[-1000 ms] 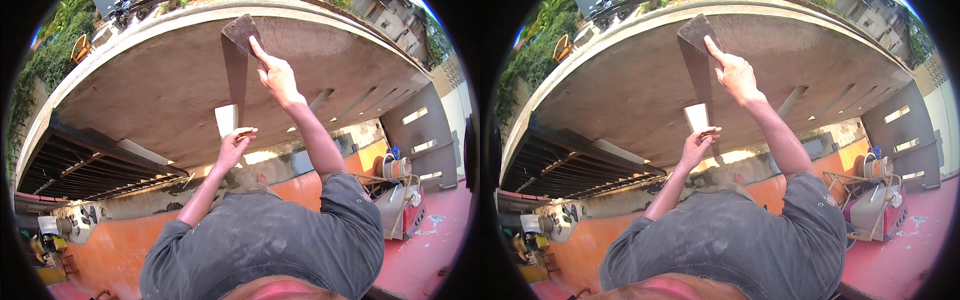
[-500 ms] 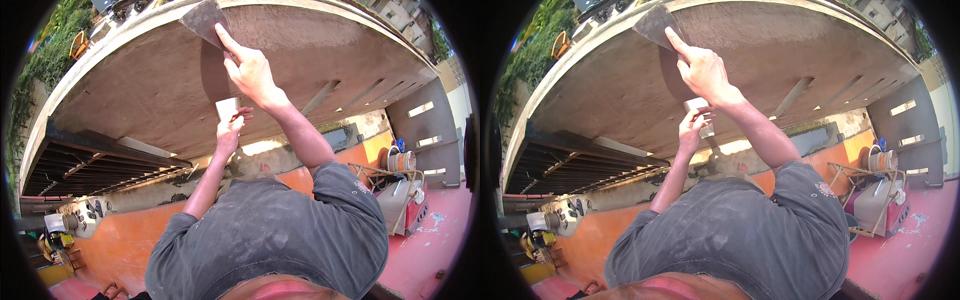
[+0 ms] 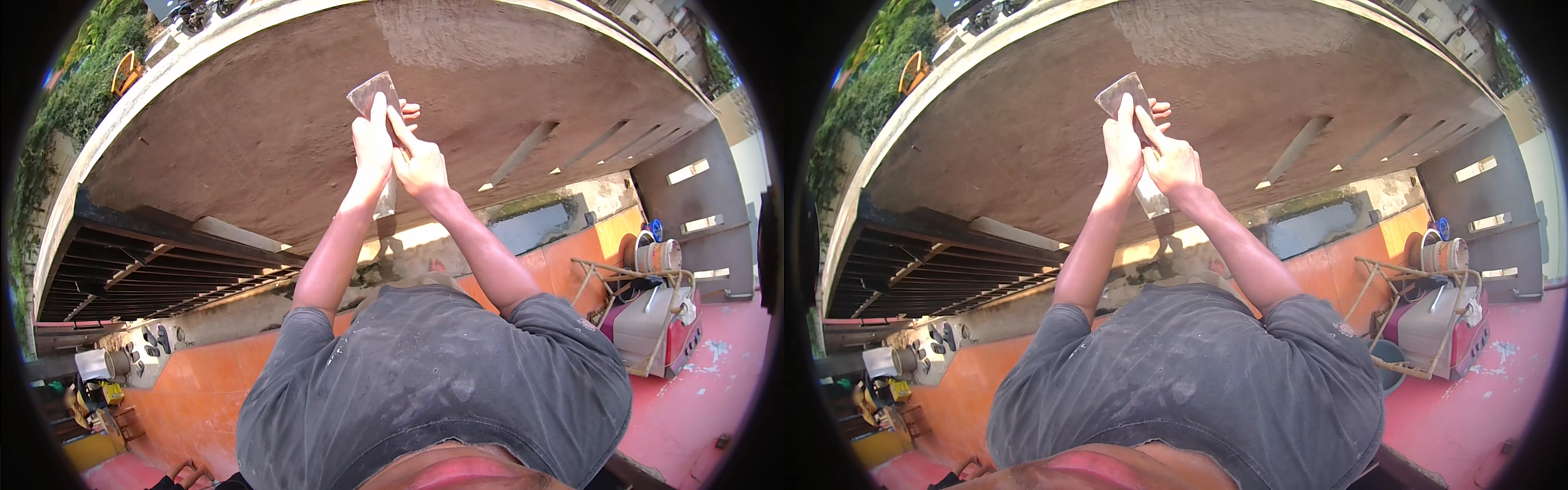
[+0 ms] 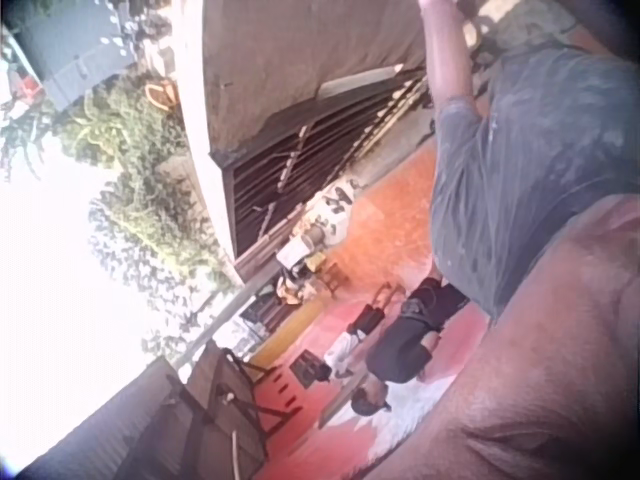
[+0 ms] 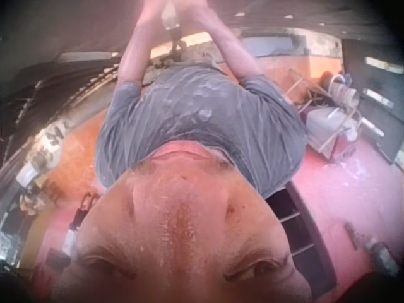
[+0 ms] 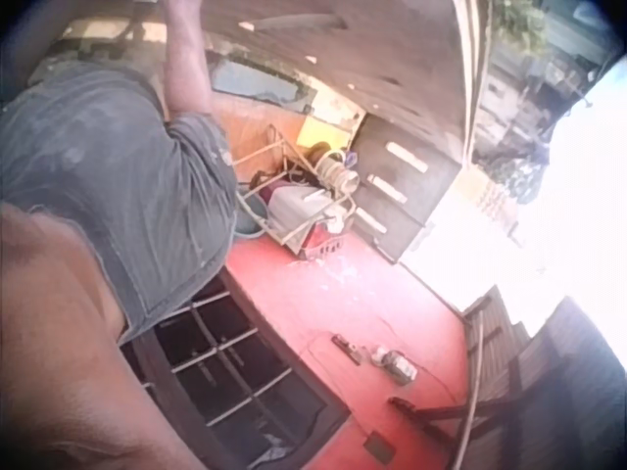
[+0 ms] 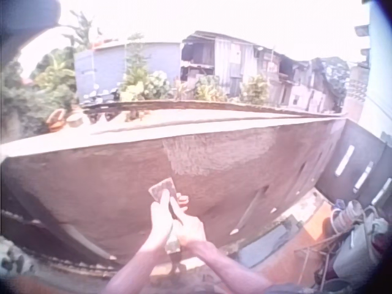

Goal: The person uses a trowel to smooth wet plaster on a curved ceiling surface. They repeatedly scrape and level the material, occasionally wiping the tool on a wooden beam to clear excess plaster.

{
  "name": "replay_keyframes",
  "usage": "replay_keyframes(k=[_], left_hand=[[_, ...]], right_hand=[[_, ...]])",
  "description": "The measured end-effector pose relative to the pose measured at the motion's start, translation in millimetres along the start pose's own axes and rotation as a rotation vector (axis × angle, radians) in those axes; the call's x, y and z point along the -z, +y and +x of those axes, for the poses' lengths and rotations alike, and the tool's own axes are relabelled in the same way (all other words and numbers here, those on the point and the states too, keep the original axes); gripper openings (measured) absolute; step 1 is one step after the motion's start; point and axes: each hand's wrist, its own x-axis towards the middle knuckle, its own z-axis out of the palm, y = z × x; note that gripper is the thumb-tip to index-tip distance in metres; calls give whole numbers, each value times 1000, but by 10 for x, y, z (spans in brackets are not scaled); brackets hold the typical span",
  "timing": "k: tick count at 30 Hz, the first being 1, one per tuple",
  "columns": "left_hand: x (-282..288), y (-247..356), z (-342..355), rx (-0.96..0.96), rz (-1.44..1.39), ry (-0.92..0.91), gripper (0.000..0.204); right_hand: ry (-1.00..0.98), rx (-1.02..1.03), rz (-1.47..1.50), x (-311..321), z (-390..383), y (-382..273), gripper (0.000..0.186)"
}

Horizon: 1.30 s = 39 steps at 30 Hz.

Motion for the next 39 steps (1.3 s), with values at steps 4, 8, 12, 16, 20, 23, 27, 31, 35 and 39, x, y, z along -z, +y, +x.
replay_keyframes(k=[4, 8, 12, 16, 20, 23, 27, 31, 35, 39], left_hand=[[-71, 6, 90, -4, 137, 131, 53], [-210, 306, 160, -29, 165, 115, 53], [-190, 197, 174, 13, 137, 100, 50], [-239, 154, 157, 12, 109, 123, 49], [-298, 114, 152, -37, 54, 146, 48], [-371, 323, 185, -70, 38, 151, 48], [-389, 282, 161, -18, 39, 137, 48], [-426, 261, 209, -41, 46, 128, 51], [-546, 432, 197, -32, 36, 128, 54], [-495, 317, 209, -35, 51, 117, 55]], right_hand=[[38, 15, 22, -11, 9, -27, 76], [55, 23, -23, 76, 81, -223, 75], [54, 27, -9, 89, 44, -150, 74], [81, 31, -37, 156, 12, -160, 74], [41, 17, -78, 226, 50, -154, 74], [28, 34, -112, 349, 142, -365, 76], [-8, -13, -146, 391, 80, -337, 78], [28, 35, -80, 450, 145, -354, 77], [18, 18, -131, 573, 169, -497, 76], [11, 56, -125, 539, 137, -377, 76]])
